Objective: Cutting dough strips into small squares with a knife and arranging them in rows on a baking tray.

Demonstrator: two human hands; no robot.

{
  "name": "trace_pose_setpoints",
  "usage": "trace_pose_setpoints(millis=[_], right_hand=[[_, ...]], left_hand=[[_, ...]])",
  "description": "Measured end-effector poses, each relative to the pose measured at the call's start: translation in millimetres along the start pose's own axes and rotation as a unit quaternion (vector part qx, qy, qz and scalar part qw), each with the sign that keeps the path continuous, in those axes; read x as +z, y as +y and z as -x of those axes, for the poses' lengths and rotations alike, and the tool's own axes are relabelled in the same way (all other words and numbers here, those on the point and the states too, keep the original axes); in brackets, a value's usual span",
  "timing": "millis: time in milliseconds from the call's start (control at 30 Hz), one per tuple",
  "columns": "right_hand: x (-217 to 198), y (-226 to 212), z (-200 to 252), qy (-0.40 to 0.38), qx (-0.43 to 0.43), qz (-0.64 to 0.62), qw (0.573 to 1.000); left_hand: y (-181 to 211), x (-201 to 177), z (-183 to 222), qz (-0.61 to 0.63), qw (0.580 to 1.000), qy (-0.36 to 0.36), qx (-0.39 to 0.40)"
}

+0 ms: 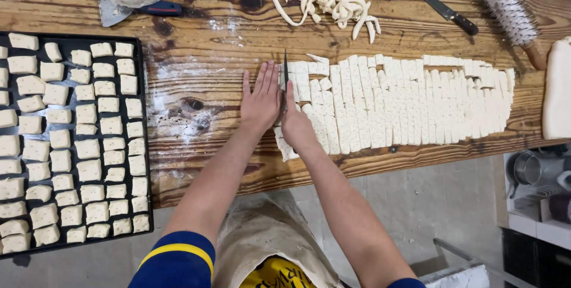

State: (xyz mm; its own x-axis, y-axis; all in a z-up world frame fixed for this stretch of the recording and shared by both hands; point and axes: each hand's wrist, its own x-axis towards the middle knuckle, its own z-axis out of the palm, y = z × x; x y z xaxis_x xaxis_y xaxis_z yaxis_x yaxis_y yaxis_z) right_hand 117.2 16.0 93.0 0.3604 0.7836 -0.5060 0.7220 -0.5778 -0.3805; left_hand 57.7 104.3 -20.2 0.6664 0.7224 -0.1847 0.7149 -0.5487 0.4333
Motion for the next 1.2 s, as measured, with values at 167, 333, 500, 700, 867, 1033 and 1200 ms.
trace_pose_setpoints(millis=[167, 333, 500, 700, 867, 1033, 1200], right_hand=[[-10, -12, -1, -0.023, 0.018, 0.004, 1.0], [-15, -2, 33, -0.054, 0.04, 0.035, 0.997], [4, 9, 68, -0.09, 0.054, 0.058, 0.993], [-2, 2, 73, -0.106, 0.063, 0.032, 0.992], [55, 63, 130, -0.105, 0.014, 0.191, 0.976], [103, 95, 113, 0.021, -0.063, 0.17, 0.983], [69, 94, 95, 0.047, -0.088, 0.2, 0.975]], left_hand=[[-1, 6, -4, -0.004, 1.0, 0.006, -0.006], [0, 12, -2, -0.008, 0.999, 0.024, -0.032], [0, -3, 11, 0.018, 1.0, 0.007, -0.004], [35, 25, 83, 0.009, 0.998, -0.061, -0.015], [42, -2, 85, 0.032, 0.996, -0.084, -0.026], [34, 11, 82, 0.029, 0.997, -0.069, -0.018], [28, 17, 111, 0.041, 0.995, -0.037, 0.083]])
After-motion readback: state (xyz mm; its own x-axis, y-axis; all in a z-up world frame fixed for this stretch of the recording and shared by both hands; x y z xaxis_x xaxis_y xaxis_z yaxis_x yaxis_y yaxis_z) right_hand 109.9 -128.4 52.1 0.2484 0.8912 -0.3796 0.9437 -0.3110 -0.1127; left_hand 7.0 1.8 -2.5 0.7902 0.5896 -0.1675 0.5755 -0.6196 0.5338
